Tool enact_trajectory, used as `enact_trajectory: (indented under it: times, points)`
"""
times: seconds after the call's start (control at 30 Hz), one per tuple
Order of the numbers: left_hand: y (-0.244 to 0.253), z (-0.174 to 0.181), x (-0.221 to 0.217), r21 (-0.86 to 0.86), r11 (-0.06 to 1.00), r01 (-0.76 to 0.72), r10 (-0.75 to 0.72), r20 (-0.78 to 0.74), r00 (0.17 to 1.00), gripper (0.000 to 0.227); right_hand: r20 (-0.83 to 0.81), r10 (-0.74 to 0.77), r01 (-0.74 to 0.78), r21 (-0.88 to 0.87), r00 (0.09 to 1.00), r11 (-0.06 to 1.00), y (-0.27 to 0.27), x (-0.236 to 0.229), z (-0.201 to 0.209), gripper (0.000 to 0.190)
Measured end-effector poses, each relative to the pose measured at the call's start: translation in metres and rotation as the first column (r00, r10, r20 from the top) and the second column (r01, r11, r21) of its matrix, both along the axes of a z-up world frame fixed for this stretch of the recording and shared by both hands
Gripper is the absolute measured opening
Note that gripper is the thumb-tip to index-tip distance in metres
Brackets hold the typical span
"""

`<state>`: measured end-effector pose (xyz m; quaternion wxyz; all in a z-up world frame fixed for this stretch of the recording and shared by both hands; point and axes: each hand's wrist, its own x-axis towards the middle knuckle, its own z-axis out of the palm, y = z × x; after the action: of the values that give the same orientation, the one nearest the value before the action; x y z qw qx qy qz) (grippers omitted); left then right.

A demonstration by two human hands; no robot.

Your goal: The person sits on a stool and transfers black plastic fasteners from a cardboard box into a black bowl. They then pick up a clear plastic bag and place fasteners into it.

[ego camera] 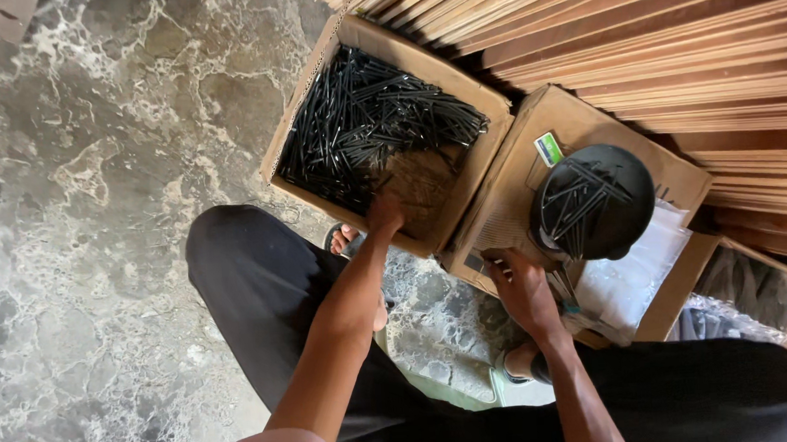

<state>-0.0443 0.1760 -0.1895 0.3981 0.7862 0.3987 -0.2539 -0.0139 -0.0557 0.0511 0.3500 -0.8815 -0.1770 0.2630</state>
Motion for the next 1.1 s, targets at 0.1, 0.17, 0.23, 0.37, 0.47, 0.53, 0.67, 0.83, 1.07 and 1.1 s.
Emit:
enact_trajectory:
  times: [0.1, 0.17, 0.23, 0.37, 0.47, 0.53, 0.67, 0.83, 1.07, 1.1]
  points:
    - [0.012, 0.007, 0.000, 0.201, 0.979, 0.003, -0.027, 0.117, 0.993, 0.058, -0.044, 0.022, -0.022, -0.008, 0.999, 1.000, 0.002, -0.003, -0.003, 0.015]
    - [0.017, -0.023, 0.000, 0.272, 0.958, 0.094, -0.117, 0.068, 0.991, 0.059, -0.076, 0.006, -0.007, -0.011, 0.997, 1.000, 0.004, -0.002, -0.004, 0.015]
    - [0.018, -0.043, 0.000, 0.335, 0.923, 0.189, -0.204, 0.010, 0.979, 0.060, -0.111, -0.012, 0.010, -0.015, 0.994, 1.000, 0.003, -0.001, -0.005, 0.015]
    - [0.014, -0.064, 0.005, 0.453, 0.769, 0.452, -0.437, -0.144, 0.888, 0.024, -0.080, 0.008, -0.009, -0.013, 0.997, 1.000, 0.000, 0.001, -0.011, 0.015]
    - [0.010, -0.096, 0.002, 0.501, 0.714, 0.489, -0.499, -0.127, 0.857, 0.008, -0.068, -0.009, 0.008, -0.018, 0.998, 1.000, -0.002, 0.000, -0.015, 0.015]
    - [0.008, -0.107, 0.003, 0.505, 0.722, 0.473, -0.512, -0.069, 0.856, 0.013, -0.063, -0.010, 0.008, -0.026, 0.998, 1.000, -0.001, 0.002, -0.013, 0.016]
    - [0.007, -0.067, 0.006, 0.306, 0.942, 0.139, -0.248, 0.354, 0.902, 0.017, -0.052, -0.001, 0.002, 0.018, 0.999, 1.000, 0.001, 0.003, -0.008, 0.016]
    - [-0.014, 0.043, 0.039, 0.651, 0.745, 0.147, -0.525, 0.437, 0.730, 0.028, -0.001, 0.024, -0.024, 0.023, 1.000, 0.999, -0.003, 0.002, -0.003, 0.015]
    - [-0.066, 0.102, 0.096, 0.243, 0.964, 0.111, -0.246, 0.643, 0.725, 0.020, 0.019, -0.054, 0.053, 0.050, 0.998, 0.997, -0.004, 0.001, 0.026, 0.027]
    - [-0.073, 0.115, 0.101, 0.053, 0.984, 0.168, -0.164, 0.628, 0.761, 0.021, 0.016, -0.078, 0.076, 0.076, 0.997, 0.994, -0.003, 0.000, 0.034, 0.030]
